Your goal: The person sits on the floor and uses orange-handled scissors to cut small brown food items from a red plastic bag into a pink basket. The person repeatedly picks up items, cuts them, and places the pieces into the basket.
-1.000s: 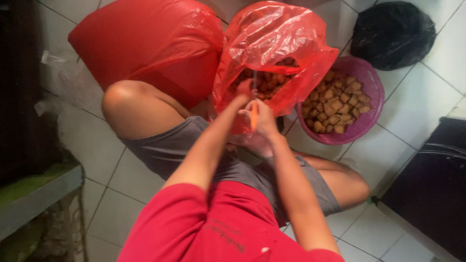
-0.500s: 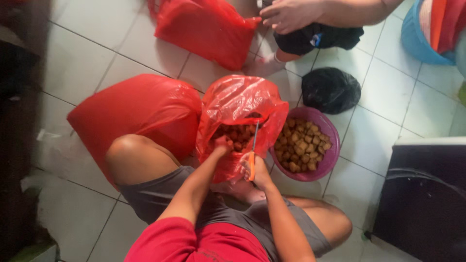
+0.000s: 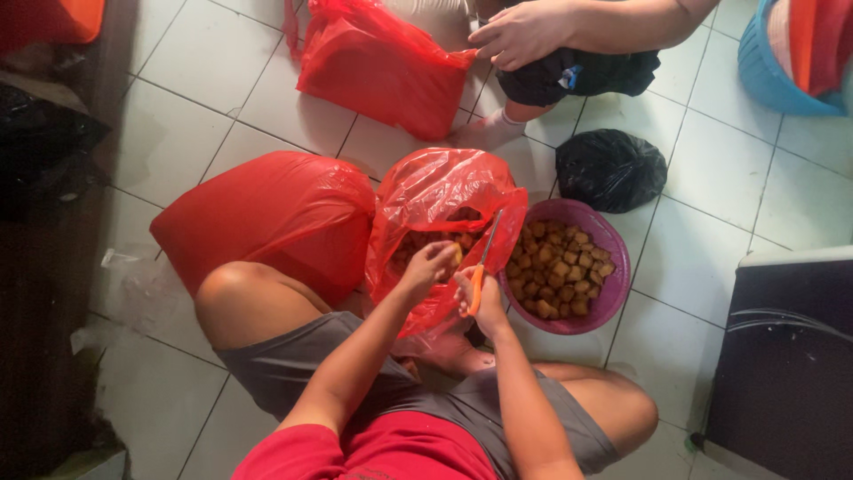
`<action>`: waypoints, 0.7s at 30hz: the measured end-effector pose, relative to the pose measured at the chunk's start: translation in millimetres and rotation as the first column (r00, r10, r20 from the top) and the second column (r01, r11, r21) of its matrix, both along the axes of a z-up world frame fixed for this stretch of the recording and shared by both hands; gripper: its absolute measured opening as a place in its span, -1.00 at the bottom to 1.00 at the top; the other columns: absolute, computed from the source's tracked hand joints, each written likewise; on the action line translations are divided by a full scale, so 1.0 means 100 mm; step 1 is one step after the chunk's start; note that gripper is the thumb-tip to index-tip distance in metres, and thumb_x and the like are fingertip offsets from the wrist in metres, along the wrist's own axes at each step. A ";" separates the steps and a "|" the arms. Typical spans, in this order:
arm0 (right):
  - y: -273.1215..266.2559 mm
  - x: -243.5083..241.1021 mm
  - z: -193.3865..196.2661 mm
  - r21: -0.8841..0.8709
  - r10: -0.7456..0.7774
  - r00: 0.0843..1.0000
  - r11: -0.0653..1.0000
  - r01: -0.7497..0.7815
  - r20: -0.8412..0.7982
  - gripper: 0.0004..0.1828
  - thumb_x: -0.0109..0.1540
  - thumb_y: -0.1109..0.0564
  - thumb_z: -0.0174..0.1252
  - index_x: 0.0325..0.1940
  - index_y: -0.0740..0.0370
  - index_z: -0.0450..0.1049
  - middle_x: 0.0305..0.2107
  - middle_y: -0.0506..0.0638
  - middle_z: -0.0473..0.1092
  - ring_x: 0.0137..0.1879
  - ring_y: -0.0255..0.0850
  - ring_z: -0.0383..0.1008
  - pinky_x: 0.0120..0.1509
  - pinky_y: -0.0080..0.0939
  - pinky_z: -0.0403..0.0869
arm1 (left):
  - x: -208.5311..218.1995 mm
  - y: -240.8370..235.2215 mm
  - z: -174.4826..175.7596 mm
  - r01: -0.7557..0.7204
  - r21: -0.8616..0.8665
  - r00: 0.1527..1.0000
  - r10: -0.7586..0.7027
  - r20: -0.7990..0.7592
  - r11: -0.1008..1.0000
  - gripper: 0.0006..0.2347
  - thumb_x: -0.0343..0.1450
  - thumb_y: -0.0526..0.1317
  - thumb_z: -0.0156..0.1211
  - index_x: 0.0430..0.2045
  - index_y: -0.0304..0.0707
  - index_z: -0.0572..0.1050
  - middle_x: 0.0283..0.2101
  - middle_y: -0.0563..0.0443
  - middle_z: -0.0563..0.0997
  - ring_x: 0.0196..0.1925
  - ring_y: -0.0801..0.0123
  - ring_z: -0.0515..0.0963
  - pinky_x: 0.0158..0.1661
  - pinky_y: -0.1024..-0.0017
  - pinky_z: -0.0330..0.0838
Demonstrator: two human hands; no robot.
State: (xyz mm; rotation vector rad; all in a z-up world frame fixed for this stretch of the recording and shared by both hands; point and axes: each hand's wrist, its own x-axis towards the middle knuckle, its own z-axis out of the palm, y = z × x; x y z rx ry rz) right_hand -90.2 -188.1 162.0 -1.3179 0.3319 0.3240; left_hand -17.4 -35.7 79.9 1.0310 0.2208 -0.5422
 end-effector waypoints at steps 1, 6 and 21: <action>-0.03 -0.05 0.09 0.045 0.032 0.999 0.998 -0.032 -0.009 -0.72 0.33 0.00 0.21 -0.11 0.24 0.37 -0.60 -0.06 0.38 -0.62 -0.37 0.29 -0.56 -0.34 0.32 | 0.06 -0.01 0.08 -0.037 -0.087 0.999 0.036 -0.017 0.995 -0.67 0.52 -0.14 0.19 0.11 -0.35 0.46 -0.19 0.08 0.59 -0.28 0.54 0.54 -0.30 0.55 0.44; -0.18 -0.33 0.55 0.402 0.356 0.908 0.815 -0.418 0.223 -0.35 0.30 -0.24 0.22 0.22 0.27 0.24 -0.46 0.03 0.40 -0.41 -0.29 0.38 -0.30 -0.30 0.41 | 0.30 -0.03 0.58 -0.074 -0.430 0.997 0.069 -0.027 0.900 -0.67 0.54 -0.14 0.15 0.13 -0.33 0.44 -0.16 0.02 0.58 -0.24 0.47 0.58 -0.22 0.54 0.54; -0.18 -0.37 0.99 0.487 0.438 0.816 0.656 -0.577 0.377 0.00 0.21 -0.50 0.25 0.29 0.39 0.15 -0.42 0.09 0.36 -0.26 -0.20 0.38 -0.19 -0.27 0.36 | 0.26 -0.20 1.62 0.009 -0.354 0.995 0.026 0.094 0.935 -0.66 0.52 -0.13 0.19 0.12 -0.34 0.47 -0.02 0.03 0.61 0.02 0.49 0.59 0.08 0.45 0.48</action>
